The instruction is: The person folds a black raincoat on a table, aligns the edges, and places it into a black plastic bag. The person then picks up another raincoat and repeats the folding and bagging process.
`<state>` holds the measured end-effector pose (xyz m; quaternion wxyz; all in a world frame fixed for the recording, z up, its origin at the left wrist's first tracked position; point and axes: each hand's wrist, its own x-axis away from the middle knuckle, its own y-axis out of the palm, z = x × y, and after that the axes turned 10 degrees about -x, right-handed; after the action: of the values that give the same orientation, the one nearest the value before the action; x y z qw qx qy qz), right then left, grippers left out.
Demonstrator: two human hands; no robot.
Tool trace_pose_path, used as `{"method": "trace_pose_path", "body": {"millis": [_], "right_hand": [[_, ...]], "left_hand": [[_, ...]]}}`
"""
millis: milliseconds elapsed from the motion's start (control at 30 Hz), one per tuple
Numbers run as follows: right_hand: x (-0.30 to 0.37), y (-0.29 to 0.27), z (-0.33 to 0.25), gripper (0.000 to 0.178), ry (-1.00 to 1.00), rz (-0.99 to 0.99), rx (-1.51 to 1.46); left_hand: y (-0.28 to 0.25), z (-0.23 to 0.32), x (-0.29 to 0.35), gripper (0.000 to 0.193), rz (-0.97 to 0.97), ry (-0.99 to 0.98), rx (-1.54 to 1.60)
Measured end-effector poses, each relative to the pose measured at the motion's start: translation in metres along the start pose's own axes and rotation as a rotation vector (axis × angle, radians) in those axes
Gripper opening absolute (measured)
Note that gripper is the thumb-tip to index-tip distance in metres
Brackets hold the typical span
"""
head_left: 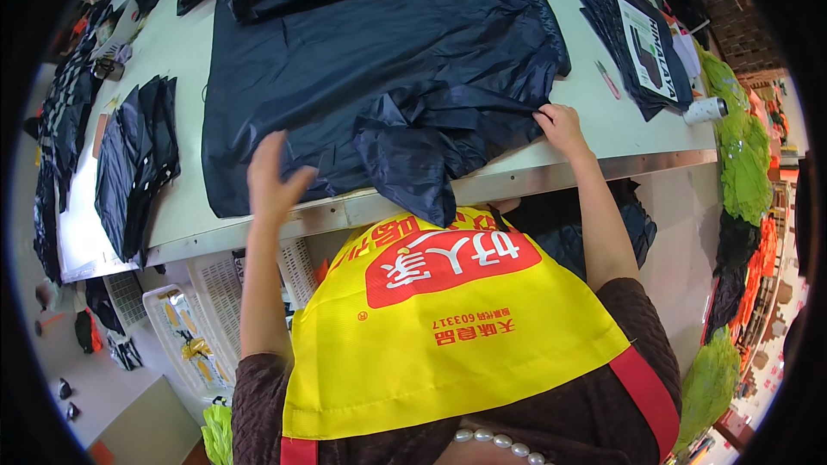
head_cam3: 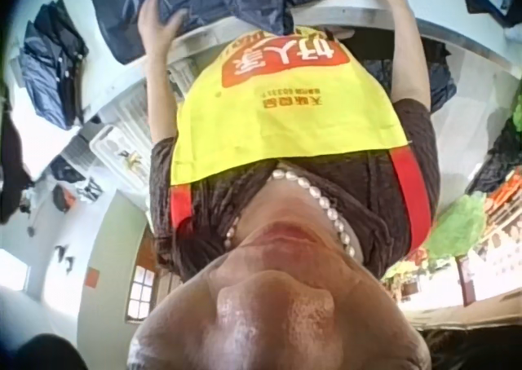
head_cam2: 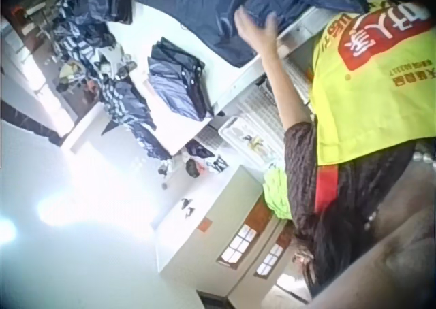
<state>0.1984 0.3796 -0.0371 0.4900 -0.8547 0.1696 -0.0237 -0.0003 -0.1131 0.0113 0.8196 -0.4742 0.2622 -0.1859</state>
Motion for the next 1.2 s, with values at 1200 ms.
{"method": "trace_pose_path", "body": {"millis": [1200], "right_hand": [[0.036, 0.040, -0.170, 0.040, -0.320, -0.238, -0.317]], "left_hand": [[-0.063, -0.052, -0.043, 0.024, 0.409, -0.392, 0.732]]}}
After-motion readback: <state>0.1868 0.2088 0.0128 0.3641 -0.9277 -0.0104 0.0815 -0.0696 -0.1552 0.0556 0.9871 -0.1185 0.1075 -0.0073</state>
